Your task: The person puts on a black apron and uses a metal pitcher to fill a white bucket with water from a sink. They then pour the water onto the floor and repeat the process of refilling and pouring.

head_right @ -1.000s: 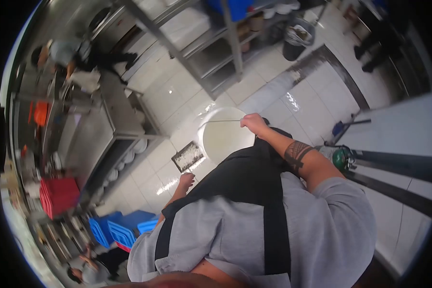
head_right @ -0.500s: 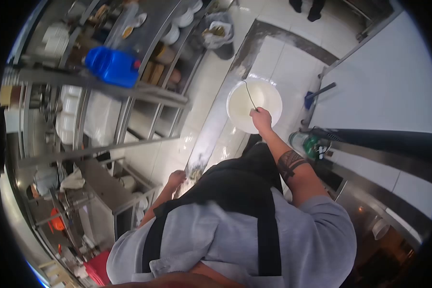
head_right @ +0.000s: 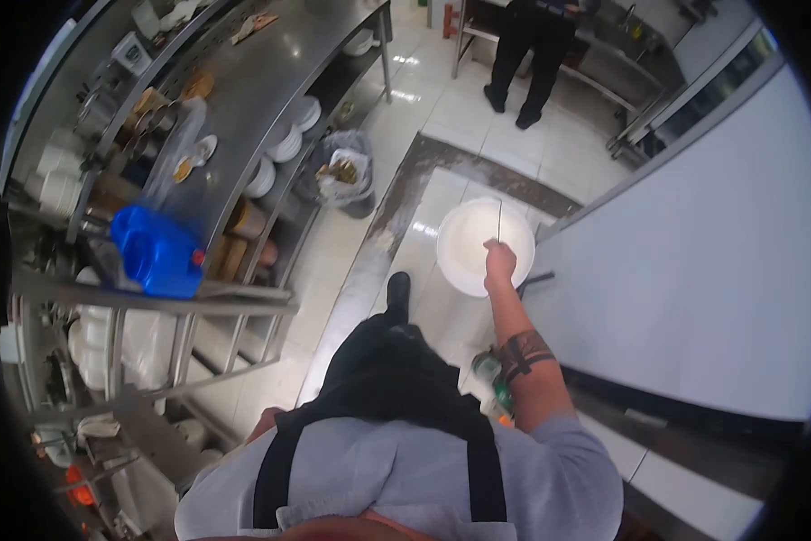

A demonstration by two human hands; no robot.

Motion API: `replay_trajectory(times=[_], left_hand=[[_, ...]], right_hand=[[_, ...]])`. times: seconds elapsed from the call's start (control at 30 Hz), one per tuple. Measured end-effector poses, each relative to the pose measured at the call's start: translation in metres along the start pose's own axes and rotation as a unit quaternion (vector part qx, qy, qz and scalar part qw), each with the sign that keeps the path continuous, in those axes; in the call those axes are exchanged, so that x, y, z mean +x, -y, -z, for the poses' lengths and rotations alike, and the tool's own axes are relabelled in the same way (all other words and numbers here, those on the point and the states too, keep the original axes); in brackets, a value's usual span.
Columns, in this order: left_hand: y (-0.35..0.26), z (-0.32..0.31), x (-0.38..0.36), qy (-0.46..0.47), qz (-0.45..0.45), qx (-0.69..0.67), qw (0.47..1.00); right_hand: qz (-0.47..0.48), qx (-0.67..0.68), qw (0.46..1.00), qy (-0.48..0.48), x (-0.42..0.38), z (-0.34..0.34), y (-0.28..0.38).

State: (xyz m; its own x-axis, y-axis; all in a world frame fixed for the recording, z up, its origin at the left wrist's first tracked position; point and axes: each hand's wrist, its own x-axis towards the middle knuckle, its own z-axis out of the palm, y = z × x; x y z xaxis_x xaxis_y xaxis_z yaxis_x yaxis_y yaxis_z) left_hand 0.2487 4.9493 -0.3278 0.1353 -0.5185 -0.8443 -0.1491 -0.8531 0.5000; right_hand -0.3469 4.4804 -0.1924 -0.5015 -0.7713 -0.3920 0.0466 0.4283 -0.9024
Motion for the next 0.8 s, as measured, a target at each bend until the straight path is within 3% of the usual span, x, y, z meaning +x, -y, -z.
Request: replay_trajectory(times=[0.03, 0.07, 0.1, 0.13, 0.2, 0.27, 0.33, 0.37, 0.4, 0.43, 0.47, 0.5, 0.53, 0.57, 0.6, 0.7, 0.8], left_hand=[[-0.035, -0.001, 0.018, -0.046, 0.155, 0.131, 0.978], [-0.054, 0.017, 0.028, 0.029, -0.178, 0.337, 0.924], [-0.099, 0.011, 0.032, -0.013, -0.018, 0.219, 0.975], [-0.135, 0.013, 0.061, -0.047, 0.131, 0.157, 0.978], [-0.187, 0.032, 0.127, -0.049, 0.107, 0.208, 0.971], [-0.246, 0.061, 0.216, 0.037, 0.12, 0.17, 0.977], [-0.335, 0.06, 0.296, -0.047, 0.047, 0.285, 0.956], [-0.394, 0.058, 0.345, 0.0, -0.027, 0.53, 0.848], [-0.444, 0.041, 0.387, -0.142, -0.155, 0.532, 0.821], [-0.504, 0.03, 0.422, -0.184, -0.154, 0.455, 0.857], [-0.568, 0.029, 0.457, -0.141, -0.295, 0.578, 0.748], [-0.636, -0.011, 0.484, -0.17, -0.343, 0.482, 0.788], [-0.708, -0.039, 0.506, -0.126, -0.373, 0.5, 0.771], [-0.793, -0.066, 0.438, -0.084, -0.472, 0.556, 0.679], [-0.846, -0.105, 0.435, -0.089, -0.418, 0.388, 0.817], [-0.974, -0.196, 0.402, 0.023, -0.489, 0.36, 0.794], [-1.046, -0.259, 0.39, 0.099, -0.508, 0.4, 0.756]], right_hand=[[0.006, -0.015, 1.0, -0.008, 0.03, 0.003, 0.006], [-0.016, 0.01, 0.999, -0.03, 0.066, 0.009, 0.004], [-0.039, 0.036, 0.997, -0.051, 0.096, 0.013, 0.006], [-0.064, 0.082, 0.993, -0.058, 0.105, 0.015, 0.031], [-0.085, 0.066, 0.989, -0.101, 0.148, 0.021, 0.054], [-0.123, 0.056, 0.978, -0.161, 0.158, 0.025, 0.098], [-0.119, 0.053, 0.975, -0.181, 0.181, 0.023, 0.137], [-0.117, 0.063, 0.977, -0.168, 0.19, 0.028, 0.151], [-0.119, 0.074, 0.978, -0.158, 0.197, 0.036, 0.158], [-0.099, 0.075, 0.984, -0.13, 0.214, 0.045, 0.157], [-0.113, 0.09, 0.979, -0.147, 0.218, 0.045, 0.16], [-0.103, 0.095, 0.984, -0.107, 0.222, 0.045, 0.172], [-0.088, 0.101, 0.989, -0.067, 0.224, 0.048, 0.179], [-0.092, 0.118, 0.985, -0.084, 0.23, 0.05, 0.18], [-0.085, 0.101, 0.988, -0.077, 0.238, 0.048, 0.184], [-0.061, 0.065, 0.992, -0.087, 0.278, 0.041, 0.183], [-0.061, 0.038, 0.993, -0.098, 0.333, 0.03, 0.168]])
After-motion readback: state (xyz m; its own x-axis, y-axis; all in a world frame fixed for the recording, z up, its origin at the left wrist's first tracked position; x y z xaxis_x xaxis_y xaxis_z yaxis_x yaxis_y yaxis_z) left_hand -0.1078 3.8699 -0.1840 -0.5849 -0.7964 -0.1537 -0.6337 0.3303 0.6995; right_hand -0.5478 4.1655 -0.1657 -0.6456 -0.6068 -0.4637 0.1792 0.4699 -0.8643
